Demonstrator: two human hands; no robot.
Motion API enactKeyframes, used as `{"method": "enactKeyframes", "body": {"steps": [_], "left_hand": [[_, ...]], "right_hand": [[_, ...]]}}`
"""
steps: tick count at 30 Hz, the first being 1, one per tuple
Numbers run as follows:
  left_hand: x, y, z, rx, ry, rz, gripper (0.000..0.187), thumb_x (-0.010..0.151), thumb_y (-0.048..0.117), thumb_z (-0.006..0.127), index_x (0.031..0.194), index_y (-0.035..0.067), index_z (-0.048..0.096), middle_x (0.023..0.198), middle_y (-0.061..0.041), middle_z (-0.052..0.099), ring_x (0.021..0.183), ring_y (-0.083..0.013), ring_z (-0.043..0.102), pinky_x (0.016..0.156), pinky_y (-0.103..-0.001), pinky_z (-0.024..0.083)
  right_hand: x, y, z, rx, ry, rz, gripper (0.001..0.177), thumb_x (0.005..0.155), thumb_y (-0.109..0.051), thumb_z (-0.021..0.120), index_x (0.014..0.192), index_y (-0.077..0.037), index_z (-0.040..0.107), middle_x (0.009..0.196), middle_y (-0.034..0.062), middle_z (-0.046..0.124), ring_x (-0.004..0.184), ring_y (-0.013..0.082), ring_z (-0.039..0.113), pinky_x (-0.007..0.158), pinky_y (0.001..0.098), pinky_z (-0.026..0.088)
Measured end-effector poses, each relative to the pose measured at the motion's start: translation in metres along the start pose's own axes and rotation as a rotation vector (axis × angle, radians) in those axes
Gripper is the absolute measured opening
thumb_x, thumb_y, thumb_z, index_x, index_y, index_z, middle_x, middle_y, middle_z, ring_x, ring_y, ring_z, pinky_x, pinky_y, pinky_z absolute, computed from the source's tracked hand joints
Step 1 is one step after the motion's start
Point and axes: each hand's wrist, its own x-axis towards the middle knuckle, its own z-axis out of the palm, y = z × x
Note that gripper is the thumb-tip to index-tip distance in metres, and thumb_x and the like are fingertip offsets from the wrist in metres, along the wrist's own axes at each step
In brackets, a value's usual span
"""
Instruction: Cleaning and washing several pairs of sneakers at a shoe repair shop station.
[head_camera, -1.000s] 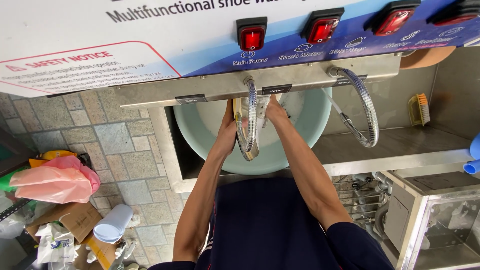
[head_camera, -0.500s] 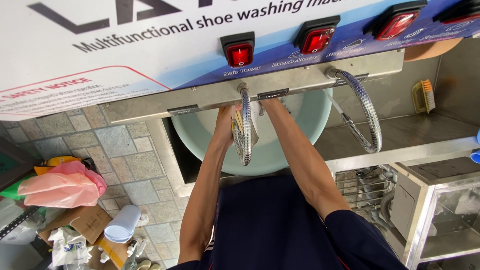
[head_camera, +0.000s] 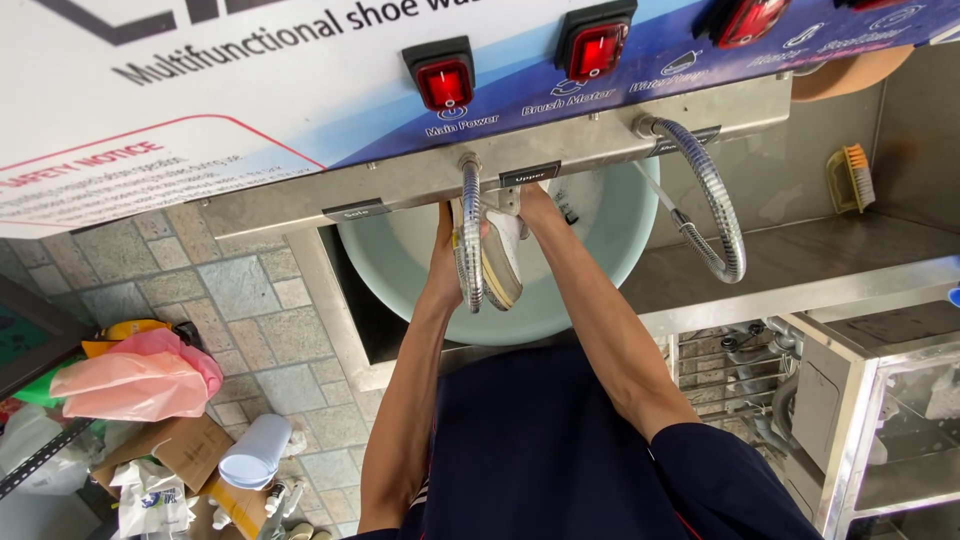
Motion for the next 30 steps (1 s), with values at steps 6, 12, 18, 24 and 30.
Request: {"method": "enactKeyframes", "body": {"steps": [6,12,18,24,30], "left_hand": [[-0.023,-0.017,-0.006,0.091,-0.068,0.195,0.109,0.089,0.029,0.073,0.167,0.010,0.000,0.164,-0.023,0.030,0.147,-0.0315,0.038,0.118,-0.040,0.038],[-0.045,-0.039,-0.011,-0.227,-0.082,0.119,0.107,0.079,0.024,0.064,0.170,0.009,0.008,0.138,-0.024,0.049,0.116,-0.0324,0.053,0.098,-0.043,0.050],[-0.063,-0.054,-0.022,-0.332,-0.071,0.081,0.099,0.074,0.025,0.067,0.159,0.000,0.022,0.137,-0.020,0.054,0.122,-0.0274,0.060,0.104,-0.041,0.054],[-0.071,-0.080,-0.033,-0.312,-0.096,0.081,0.093,0.074,0.021,0.067,0.156,-0.003,0.028,0.134,-0.020,0.056,0.121,-0.0282,0.059,0.105,-0.041,0.051],[-0.069,-0.073,-0.027,-0.328,-0.103,0.081,0.096,0.077,0.020,0.067,0.159,-0.001,0.023,0.140,-0.021,0.052,0.125,-0.0284,0.057,0.106,-0.041,0.051]], "right_hand": [[-0.054,-0.034,-0.017,0.015,-0.058,0.114,0.059,0.104,-0.036,0.032,0.155,-0.007,0.032,0.151,0.0225,0.049,0.139,0.0337,0.046,0.117,0.0398,0.034],[-0.081,-0.061,-0.016,0.051,-0.075,0.029,0.052,0.104,-0.021,0.026,0.148,0.001,0.042,0.148,0.0268,0.052,0.142,0.0356,0.045,0.123,0.0402,0.029],[-0.070,-0.025,0.011,-0.077,-0.016,-0.174,0.052,0.100,-0.007,0.021,0.145,0.011,0.039,0.156,0.0359,0.036,0.149,0.0424,0.026,0.127,0.0424,0.014],[-0.145,-0.185,-0.037,-0.958,-0.299,-0.139,0.058,0.099,-0.012,0.032,0.150,0.015,0.031,0.159,0.0399,0.023,0.153,0.0453,0.010,0.127,0.0519,0.003],[-0.118,-0.119,-0.026,-1.394,-0.370,-0.083,0.065,0.099,-0.017,0.039,0.150,0.020,0.024,0.160,0.0414,0.017,0.151,0.0472,0.006,0.122,0.0574,0.002]]}}
